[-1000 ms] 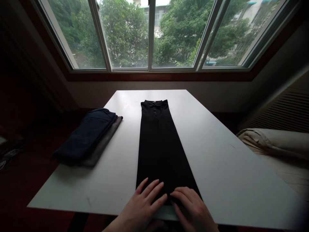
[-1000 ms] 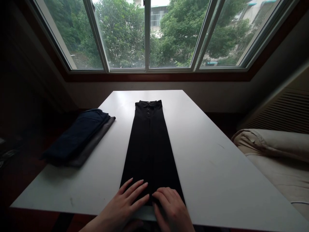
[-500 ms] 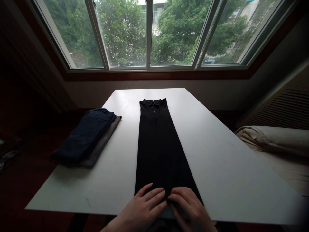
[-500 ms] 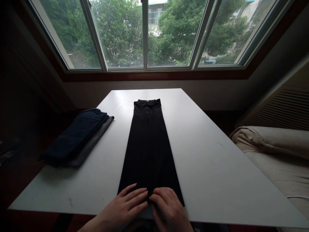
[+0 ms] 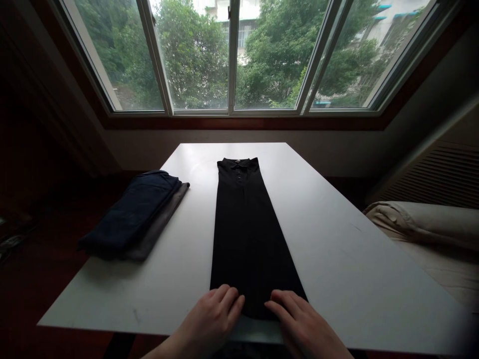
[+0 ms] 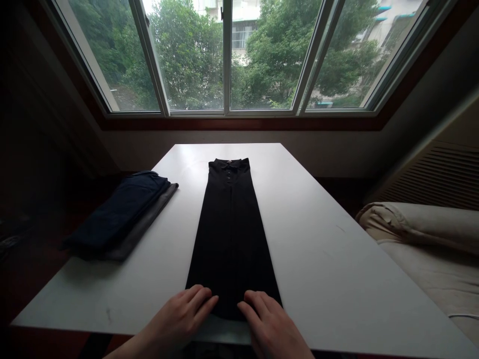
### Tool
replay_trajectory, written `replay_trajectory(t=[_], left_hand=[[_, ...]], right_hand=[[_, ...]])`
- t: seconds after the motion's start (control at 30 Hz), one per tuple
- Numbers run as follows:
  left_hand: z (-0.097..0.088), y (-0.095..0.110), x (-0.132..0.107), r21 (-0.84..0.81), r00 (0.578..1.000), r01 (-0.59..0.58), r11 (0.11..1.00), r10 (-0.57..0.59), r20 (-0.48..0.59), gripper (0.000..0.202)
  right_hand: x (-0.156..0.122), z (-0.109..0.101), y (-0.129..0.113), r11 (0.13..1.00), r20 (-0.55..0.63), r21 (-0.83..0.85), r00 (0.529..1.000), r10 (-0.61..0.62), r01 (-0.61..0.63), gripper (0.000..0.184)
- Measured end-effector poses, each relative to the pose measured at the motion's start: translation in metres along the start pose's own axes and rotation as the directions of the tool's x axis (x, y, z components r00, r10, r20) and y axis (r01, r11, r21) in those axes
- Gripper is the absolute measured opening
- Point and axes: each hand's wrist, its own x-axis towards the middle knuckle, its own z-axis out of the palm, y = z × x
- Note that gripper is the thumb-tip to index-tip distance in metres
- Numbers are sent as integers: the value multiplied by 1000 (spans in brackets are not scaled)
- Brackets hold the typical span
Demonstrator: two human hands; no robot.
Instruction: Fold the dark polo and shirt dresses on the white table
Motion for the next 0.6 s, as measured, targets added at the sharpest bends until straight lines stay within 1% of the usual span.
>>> replay_trajectory(t=[0.1, 0.17, 0.23, 0.33, 0.43, 0.5, 0.6], left_hand=[[1, 3, 7, 48, 998, -23, 999, 21, 56, 29], [5, 2, 10, 16, 997, -22, 1000, 20, 75, 28], [11, -1, 12, -46, 998, 15, 999, -11, 68, 32], [20, -3, 14, -125, 997, 80, 989, -80, 4, 38], [23, -4, 14, -136, 995, 69, 988, -78, -59, 33], [21, -3, 14, -127, 998, 39, 991, -46, -48, 30], [18, -1, 12, -143, 999, -20, 990, 23, 22, 26]], right_hand=[[4, 8, 0, 996, -8, -86, 1000, -2, 1, 51], [7, 13, -1, 990, -3, -142, 1000, 1, -2, 49], [7, 16, -2, 986, -1, -165, 1000, 24, -24, 48], [3, 18, -3, 988, 16, -126, 996, 88, -85, 51], [-2, 16, 0, 994, 76, -57, 992, 101, -97, 51], [-5, 15, 2, 997, 117, -15, 991, 71, -70, 50], [-6, 13, 4, 999, 156, 51, 988, -6, -2, 45]])
